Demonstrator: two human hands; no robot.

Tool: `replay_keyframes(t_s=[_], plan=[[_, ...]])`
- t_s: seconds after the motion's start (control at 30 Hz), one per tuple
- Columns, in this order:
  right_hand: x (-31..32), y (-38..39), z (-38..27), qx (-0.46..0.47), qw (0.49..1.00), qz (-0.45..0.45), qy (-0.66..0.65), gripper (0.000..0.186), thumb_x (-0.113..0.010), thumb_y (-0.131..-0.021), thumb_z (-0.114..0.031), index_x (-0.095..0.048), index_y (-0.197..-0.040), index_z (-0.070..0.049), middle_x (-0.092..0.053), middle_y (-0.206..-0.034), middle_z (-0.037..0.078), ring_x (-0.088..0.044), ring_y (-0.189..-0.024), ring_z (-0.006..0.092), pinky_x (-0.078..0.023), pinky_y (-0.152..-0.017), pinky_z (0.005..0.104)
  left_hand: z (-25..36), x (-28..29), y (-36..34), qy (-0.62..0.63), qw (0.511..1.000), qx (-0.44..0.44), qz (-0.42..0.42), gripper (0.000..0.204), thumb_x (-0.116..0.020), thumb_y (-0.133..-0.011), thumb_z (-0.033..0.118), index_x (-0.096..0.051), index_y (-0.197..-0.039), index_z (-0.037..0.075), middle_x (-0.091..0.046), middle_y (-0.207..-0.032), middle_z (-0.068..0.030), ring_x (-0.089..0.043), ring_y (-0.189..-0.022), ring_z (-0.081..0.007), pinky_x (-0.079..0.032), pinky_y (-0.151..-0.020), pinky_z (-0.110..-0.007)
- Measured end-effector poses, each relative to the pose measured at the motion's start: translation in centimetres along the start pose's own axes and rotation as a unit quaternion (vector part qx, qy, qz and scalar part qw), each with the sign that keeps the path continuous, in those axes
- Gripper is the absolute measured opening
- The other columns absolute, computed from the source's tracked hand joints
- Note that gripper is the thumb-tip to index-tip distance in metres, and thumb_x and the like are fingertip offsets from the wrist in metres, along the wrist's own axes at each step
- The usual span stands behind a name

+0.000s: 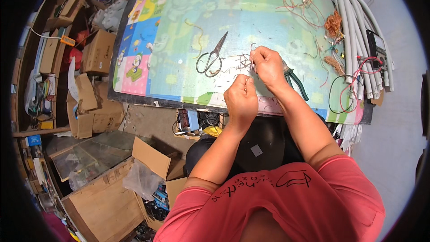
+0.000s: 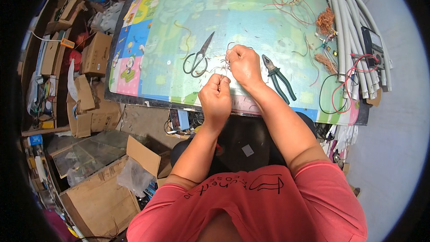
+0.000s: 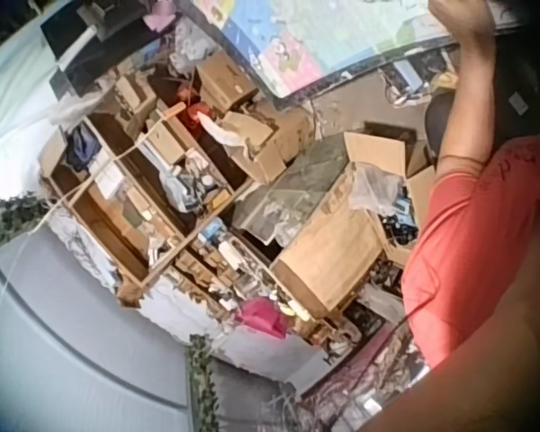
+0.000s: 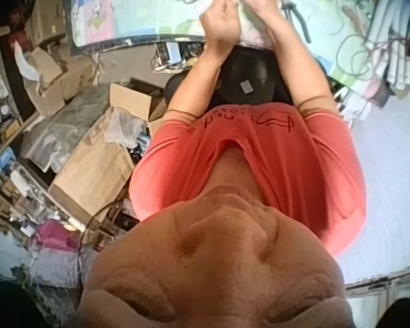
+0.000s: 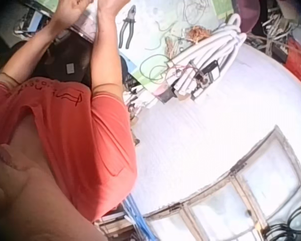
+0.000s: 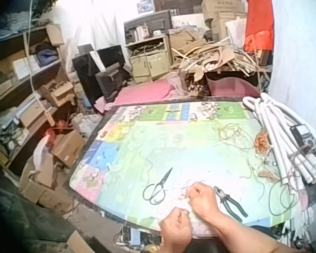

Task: The person strips insulation from multiple colored wires, twists the exposed strands, and cuts them to length using pliers and scissors. The person handles several wire segments one at a time on a cluttered work surface.

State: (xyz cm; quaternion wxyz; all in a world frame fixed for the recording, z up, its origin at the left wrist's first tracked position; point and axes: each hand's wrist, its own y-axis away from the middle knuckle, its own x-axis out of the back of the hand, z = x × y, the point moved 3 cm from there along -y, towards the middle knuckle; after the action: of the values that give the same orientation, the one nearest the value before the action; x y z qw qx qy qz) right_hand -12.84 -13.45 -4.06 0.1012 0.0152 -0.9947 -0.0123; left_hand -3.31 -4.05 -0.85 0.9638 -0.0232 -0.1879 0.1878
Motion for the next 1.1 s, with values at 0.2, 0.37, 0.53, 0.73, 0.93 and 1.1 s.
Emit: replay_keyframes(t_s=[0.2,0.37,0.53,0.73,0.93,1.1], plan=[[0.5,-0.8,0.3,-0.048,0.995,-0.001,-0.09,0.022,-0.057,-0.088,-0.013,-0.06,-0.069,-0.001,-0.055,-0.06,0.002,-0.047,-0.052,0.0079,-0.037,-0.051,0.024,0.6,-0.3,0.6,-0.001,1.0,-0.025,0.003,0.018,-0.053,-0.088,0.006,-0.05,-0.072,-0.001,-0.047,-0.053,-0.015,-0.045,-0.044,-0.0261,-0.036,-0.046,-0.037],[2.0,-1.9,0.5,-0.065,0.983,0.023,-0.173,0.018,-0.055,-0.083,-0.004,-0.06,-0.067,0.002,-0.061,-0.069,0.007,-0.051,-0.054,0.0104,-0.042,-0.053,0.0251,1.0,-0.4,1.5,-0.02,0.999,-0.027,-0.016,0.016,-0.053,-0.087,0.007,-0.052,-0.073,-0.001,-0.051,-0.058,-0.0174,-0.051,-0.049,-0.0318,-0.039,-0.049,-0.039],[3.7,-2.9,0.5,-0.082,0.974,0.052,-0.206,0.017,-0.053,-0.081,-0.002,-0.058,-0.065,0.001,-0.06,-0.073,0.008,-0.049,-0.056,0.0102,-0.039,-0.054,0.0238,1.3,-0.6,2.4,-0.034,0.999,-0.024,-0.033,0.016,-0.053,-0.087,0.008,-0.053,-0.073,-0.001,-0.055,-0.062,-0.0186,-0.055,-0.055,-0.0349,-0.042,-0.052,-0.04],[3.9,-3.2,0.6,-0.102,0.969,0.052,-0.218,0.016,-0.054,-0.082,-0.006,-0.059,-0.068,-0.002,-0.059,-0.071,0.005,-0.047,-0.054,0.0089,-0.036,-0.05,0.0236,1.3,-0.3,2.8,-0.022,0.999,-0.024,-0.043,0.015,-0.053,-0.087,0.008,-0.055,-0.075,0.0,-0.054,-0.061,-0.0161,-0.053,-0.052,-0.0275,-0.041,-0.051,-0.036],[1.8,-2.0,0.0,-0.15,0.948,-0.108,-0.258,0.025,-0.052,-0.095,-0.025,-0.06,-0.086,-0.003,-0.058,-0.08,0.002,-0.045,-0.055,0.0058,-0.033,-0.048,0.0182,-1.4,0.8,1.3,0.229,0.962,0.119,-0.09,0.017,-0.056,-0.092,0.014,-0.062,-0.084,-0.001,-0.044,-0.056,0.0064,-0.036,-0.047,-0.003,-0.027,-0.043,-0.022],[-0.1,0.2,-1.4,-0.189,0.931,-0.221,-0.222,0.043,-0.043,-0.099,-0.036,-0.064,-0.099,0.001,-0.061,-0.088,0.006,-0.047,-0.057,0.0064,-0.037,-0.049,0.0195,-1.8,2.2,-0.3,0.391,0.877,0.255,-0.11,0.019,-0.054,-0.094,0.016,-0.061,-0.096,-0.002,-0.037,-0.054,0.0068,-0.029,-0.041,-0.0025,-0.023,-0.039,-0.02]])
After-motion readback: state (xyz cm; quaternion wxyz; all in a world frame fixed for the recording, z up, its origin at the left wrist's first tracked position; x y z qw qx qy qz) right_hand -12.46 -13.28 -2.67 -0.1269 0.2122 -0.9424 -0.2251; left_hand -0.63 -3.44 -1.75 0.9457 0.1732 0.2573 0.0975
